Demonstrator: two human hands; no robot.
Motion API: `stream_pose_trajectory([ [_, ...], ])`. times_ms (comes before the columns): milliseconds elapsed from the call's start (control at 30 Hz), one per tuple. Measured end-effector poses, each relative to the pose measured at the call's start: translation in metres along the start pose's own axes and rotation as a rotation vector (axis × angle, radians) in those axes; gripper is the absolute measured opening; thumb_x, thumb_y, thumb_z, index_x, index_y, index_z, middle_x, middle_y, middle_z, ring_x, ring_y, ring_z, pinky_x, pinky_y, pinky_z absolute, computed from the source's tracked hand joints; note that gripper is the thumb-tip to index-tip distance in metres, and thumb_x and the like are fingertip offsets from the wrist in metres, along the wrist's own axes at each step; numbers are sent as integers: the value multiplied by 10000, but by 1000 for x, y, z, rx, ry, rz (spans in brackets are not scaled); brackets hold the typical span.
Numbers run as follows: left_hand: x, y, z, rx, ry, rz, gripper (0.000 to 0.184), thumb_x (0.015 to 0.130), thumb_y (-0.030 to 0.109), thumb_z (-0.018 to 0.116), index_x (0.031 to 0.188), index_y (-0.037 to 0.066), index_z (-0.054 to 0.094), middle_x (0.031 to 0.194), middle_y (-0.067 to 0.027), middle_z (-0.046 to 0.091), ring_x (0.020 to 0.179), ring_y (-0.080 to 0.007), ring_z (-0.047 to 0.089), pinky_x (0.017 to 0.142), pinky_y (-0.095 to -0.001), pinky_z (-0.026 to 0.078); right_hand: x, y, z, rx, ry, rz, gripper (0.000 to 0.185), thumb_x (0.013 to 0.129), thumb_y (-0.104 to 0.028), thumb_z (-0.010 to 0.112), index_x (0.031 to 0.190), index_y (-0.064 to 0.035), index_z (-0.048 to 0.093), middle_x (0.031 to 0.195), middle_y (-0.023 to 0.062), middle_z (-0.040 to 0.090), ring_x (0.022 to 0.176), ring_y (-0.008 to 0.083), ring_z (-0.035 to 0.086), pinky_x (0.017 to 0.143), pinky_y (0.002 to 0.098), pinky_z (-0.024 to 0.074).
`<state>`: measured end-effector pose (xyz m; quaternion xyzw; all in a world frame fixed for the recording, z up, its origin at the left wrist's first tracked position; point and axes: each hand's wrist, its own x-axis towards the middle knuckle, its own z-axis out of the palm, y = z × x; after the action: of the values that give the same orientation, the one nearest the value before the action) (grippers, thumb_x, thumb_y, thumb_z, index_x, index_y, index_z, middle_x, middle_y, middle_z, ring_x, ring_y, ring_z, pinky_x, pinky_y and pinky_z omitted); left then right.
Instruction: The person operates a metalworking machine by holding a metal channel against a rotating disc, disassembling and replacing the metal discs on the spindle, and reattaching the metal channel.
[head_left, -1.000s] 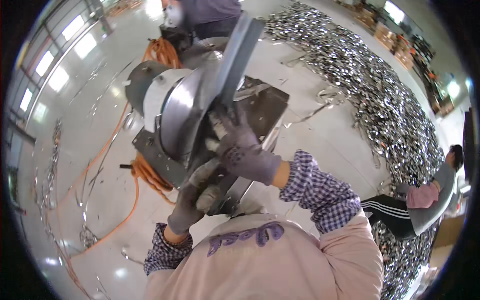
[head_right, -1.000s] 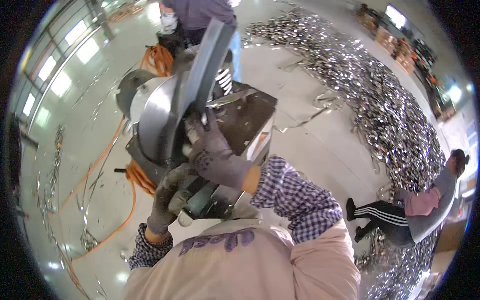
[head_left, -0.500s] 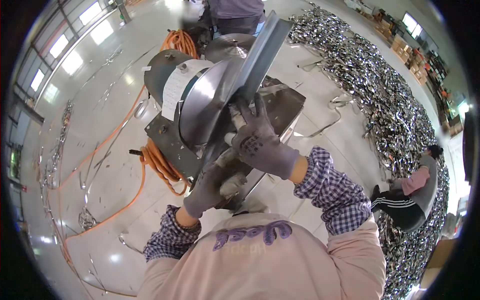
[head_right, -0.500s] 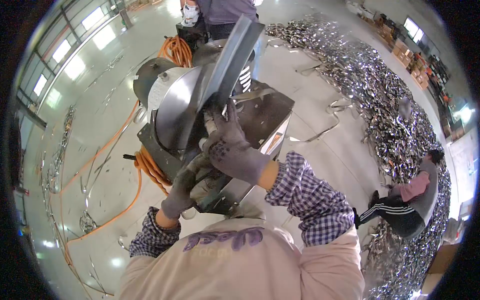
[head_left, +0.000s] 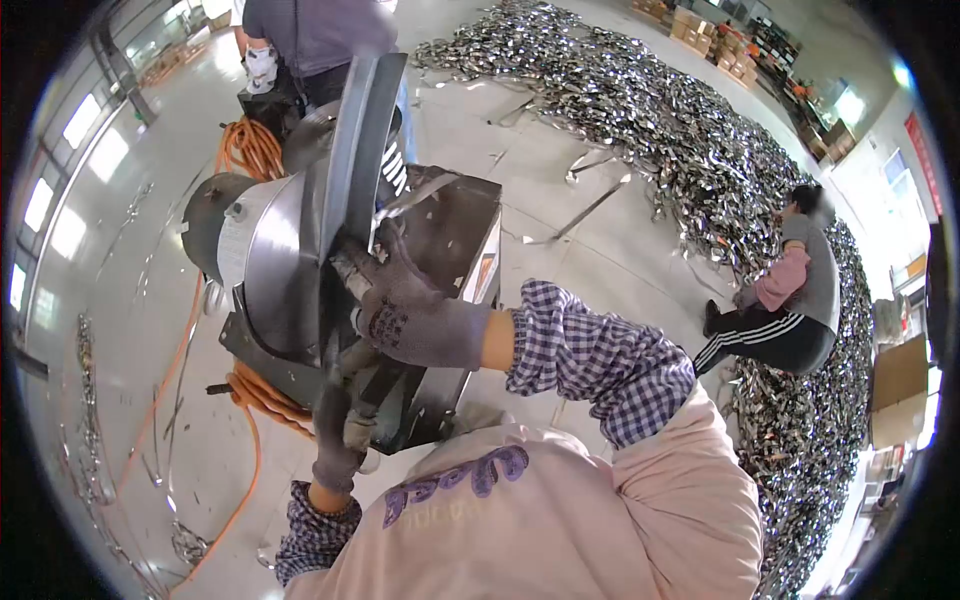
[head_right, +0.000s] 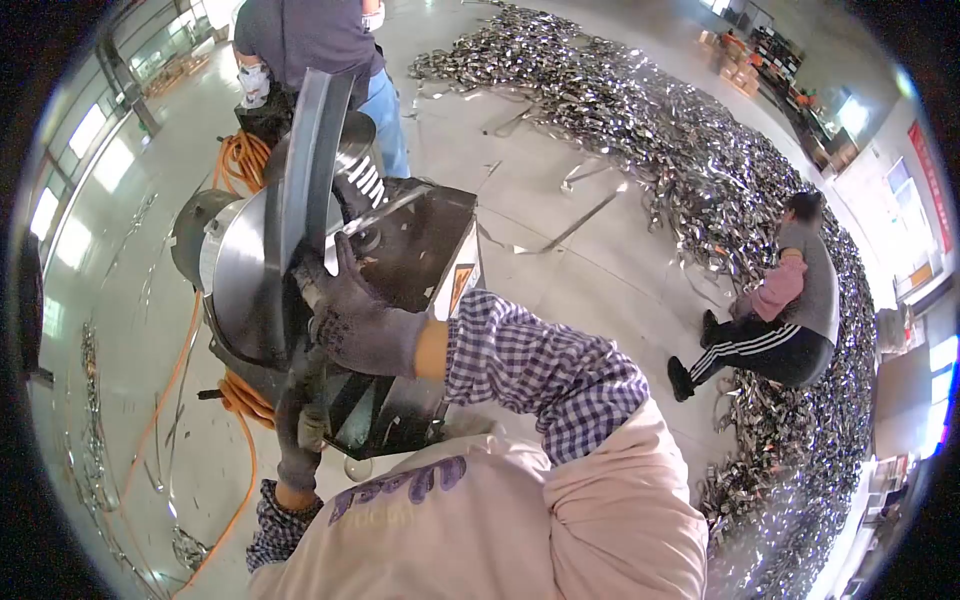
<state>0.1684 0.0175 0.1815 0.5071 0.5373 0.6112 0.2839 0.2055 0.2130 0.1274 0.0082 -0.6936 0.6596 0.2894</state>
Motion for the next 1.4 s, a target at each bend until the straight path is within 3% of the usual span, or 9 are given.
stream_pose_trajectory([
  [167, -14, -39, -4, -196, 207, 39, 547, 875, 202, 504, 1323, -64, 337, 1293, -173, 444, 1236, -285, 399, 1056, -395, 273, 3, -96, 1, -1401, -410, -122, 594, 780, -335, 453, 1181, 100, 504, 1333, 338, 324, 1266, 479, 270, 1049, 659, 20],
  [300, -11, -69, -13, -244, 147, 193, 502, 927, 240, 499, 1371, 73, 331, 1360, -103, 406, 1233, -248, 414, 1038, -385, 352, 6, -74, -2, -1312, -247, -171, 880, 810, -611, 428, 1288, 122, 338, 1348, 298, 309, 1313, 405, 208, 1070, 603, -42],
  [467, 9, -46, -12, -336, 44, 196, 430, 924, 193, 505, 1320, 50, 413, 1300, -102, 472, 1170, -252, 477, 1014, -368, 379, 12, -124, 0, -1397, -451, 42, 726, 881, -443, 407, 1344, 96, 261, 1382, 284, 283, 1332, 372, 205, 1068, 622, -14],
  [567, 1, 6, -19, -245, 27, -186, 430, 922, 229, 512, 1294, 26, 439, 1289, -115, 480, 1169, -236, 473, 1006, -358, 371, 10, -82, -3, -1272, -265, -36, 536, 907, -257, 346, 1329, 72, 321, 1380, 249, 315, 1324, 313, 262, 1071, 628, 21],
  [633, -4, 40, -22, -143, -11, -319, 464, 893, 244, 504, 1248, -50, 455, 1277, -148, 486, 1170, -228, 468, 1018, -340, 323, 5, -79, -2, -1533, -177, -225, 484, 895, -183, 306, 1308, 62, 360, 1334, 237, 381, 1284, 292, 334, 1076, 623, 12],
  [900, -13, 0, -23, -222, 85, -268, 461, 807, -7, 516, 1261, -34, 439, 1290, -148, 468, 1160, -218, 474, 969, -317, 380, 5, -95, -11, -1400, -377, -220, 386, 859, -173, 391, 1195, 3, 463, 1184, 188, 470, 1178, 295, 417, 1048, 567, 140],
  [1133, 22, 29, 4, -193, -64, -95, 447, 871, 146, 580, 1257, -38, 454, 1264, -134, 496, 1169, -200, 461, 991, -333, 352, 3, -104, -5, -1415, -397, -258, 326, 831, -189, 470, 1125, -52, 510, 1089, 154, 493, 1125, 320, 426, 1021, 536, 202],
  [1233, 16, 2, -1, -44, -12, -79, 458, 796, 21, 581, 1241, -18, 481, 1174, -136, 540, 1056, -217, 514, 932, -342, 381, 2, -101, -5, -1386, -377, -260, 302, 820, -197, 504, 1095, -76, 530, 1048, 139, 502, 1102, 331, 429, 1009, 523, 228],
  [1400, -8, -9, -19, 132, 50, -104, 367, 822, 110, 592, 1171, -1, 558, 1096, -144, 596, 1037, -233, 543, 930, -350, 388, -5, -82, -6, -1178, -298, -269, 262, 800, -208, 560, 1045, -115, 564, 979, 114, 518, 1064, 349, 435, 990, 501, 272],
])
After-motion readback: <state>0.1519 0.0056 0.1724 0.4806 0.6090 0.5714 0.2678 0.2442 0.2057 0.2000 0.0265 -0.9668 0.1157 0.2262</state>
